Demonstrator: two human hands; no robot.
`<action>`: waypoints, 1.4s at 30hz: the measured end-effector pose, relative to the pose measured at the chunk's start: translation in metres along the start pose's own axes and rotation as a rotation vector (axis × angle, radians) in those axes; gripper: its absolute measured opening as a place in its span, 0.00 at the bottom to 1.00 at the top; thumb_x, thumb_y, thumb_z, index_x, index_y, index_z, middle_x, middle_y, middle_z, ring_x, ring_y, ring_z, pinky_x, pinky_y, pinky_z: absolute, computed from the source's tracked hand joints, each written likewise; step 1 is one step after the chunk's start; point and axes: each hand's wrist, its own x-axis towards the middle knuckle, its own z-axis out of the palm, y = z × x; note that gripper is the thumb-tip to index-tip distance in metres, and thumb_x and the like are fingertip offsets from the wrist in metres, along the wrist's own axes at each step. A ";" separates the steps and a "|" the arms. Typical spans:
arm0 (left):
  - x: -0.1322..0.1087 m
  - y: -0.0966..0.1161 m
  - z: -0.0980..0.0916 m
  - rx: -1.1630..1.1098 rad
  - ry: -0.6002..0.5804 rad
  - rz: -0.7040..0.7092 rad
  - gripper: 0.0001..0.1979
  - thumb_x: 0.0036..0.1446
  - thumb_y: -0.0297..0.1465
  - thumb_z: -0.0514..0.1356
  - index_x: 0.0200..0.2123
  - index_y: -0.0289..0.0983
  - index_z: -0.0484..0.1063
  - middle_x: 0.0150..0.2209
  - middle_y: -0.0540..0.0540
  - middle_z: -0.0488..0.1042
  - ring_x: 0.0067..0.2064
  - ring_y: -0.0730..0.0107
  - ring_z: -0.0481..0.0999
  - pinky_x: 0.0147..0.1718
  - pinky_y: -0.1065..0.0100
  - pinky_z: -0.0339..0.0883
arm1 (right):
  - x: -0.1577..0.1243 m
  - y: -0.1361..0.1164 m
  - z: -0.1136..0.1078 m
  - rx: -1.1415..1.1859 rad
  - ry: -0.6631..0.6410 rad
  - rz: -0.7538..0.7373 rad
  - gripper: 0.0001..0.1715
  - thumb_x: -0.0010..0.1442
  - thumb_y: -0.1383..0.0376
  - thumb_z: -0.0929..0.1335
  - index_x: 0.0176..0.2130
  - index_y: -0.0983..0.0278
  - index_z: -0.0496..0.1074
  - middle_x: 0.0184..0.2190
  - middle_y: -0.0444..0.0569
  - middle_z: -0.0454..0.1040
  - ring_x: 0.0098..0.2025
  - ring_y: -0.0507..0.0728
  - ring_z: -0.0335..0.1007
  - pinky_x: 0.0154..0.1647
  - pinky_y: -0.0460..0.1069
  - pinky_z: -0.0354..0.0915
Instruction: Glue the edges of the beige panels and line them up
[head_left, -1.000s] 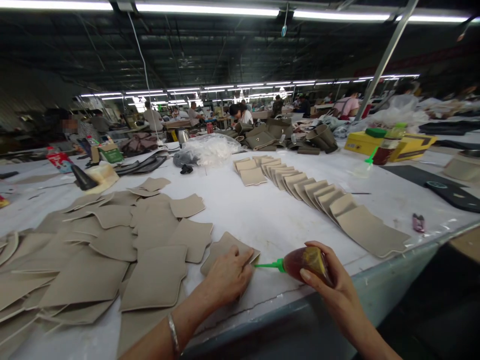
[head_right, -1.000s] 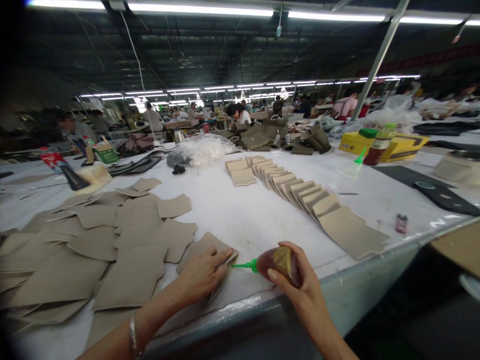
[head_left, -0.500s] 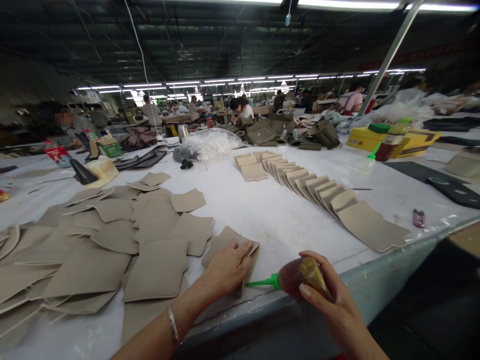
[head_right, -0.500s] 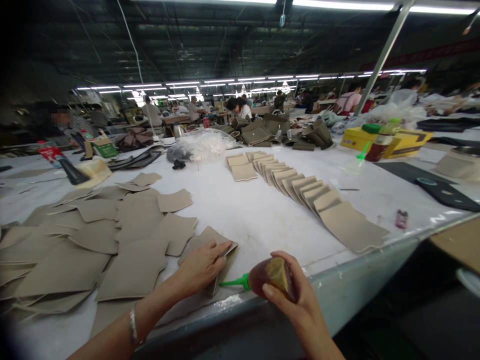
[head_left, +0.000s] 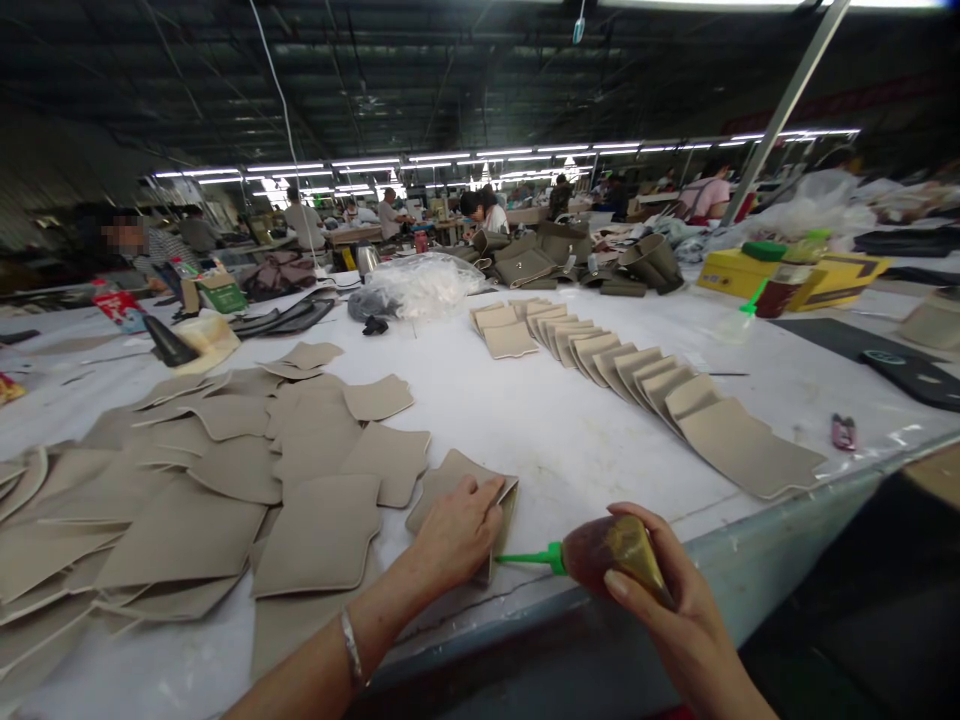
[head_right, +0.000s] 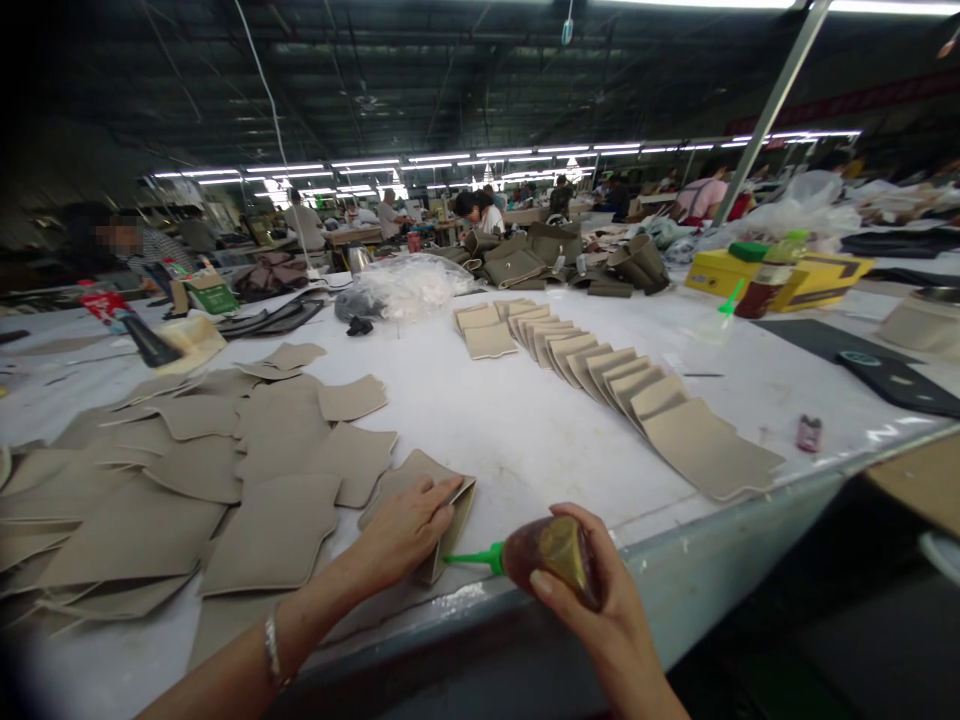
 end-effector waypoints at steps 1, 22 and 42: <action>0.000 0.000 0.000 0.000 -0.001 0.000 0.23 0.64 0.33 0.43 0.60 0.45 0.60 0.44 0.45 0.70 0.41 0.63 0.74 0.42 0.64 0.64 | -0.002 0.000 0.000 0.013 -0.011 0.016 0.32 0.52 0.51 0.74 0.52 0.54 0.63 0.36 0.45 0.71 0.38 0.61 0.68 0.37 0.51 0.64; 0.004 0.001 0.001 -0.022 -0.007 0.030 0.23 0.63 0.31 0.43 0.58 0.46 0.62 0.42 0.45 0.70 0.40 0.63 0.73 0.40 0.64 0.63 | 0.013 0.017 -0.003 0.052 0.109 0.012 0.32 0.52 0.52 0.74 0.53 0.54 0.63 0.39 0.43 0.70 0.41 0.59 0.65 0.43 0.49 0.60; 0.008 -0.001 0.001 -0.086 -0.021 0.031 0.23 0.62 0.31 0.43 0.59 0.47 0.63 0.43 0.45 0.71 0.42 0.61 0.74 0.43 0.63 0.63 | 0.030 0.012 -0.003 0.110 0.025 0.021 0.30 0.54 0.54 0.74 0.52 0.55 0.64 0.38 0.44 0.71 0.41 0.60 0.66 0.43 0.50 0.62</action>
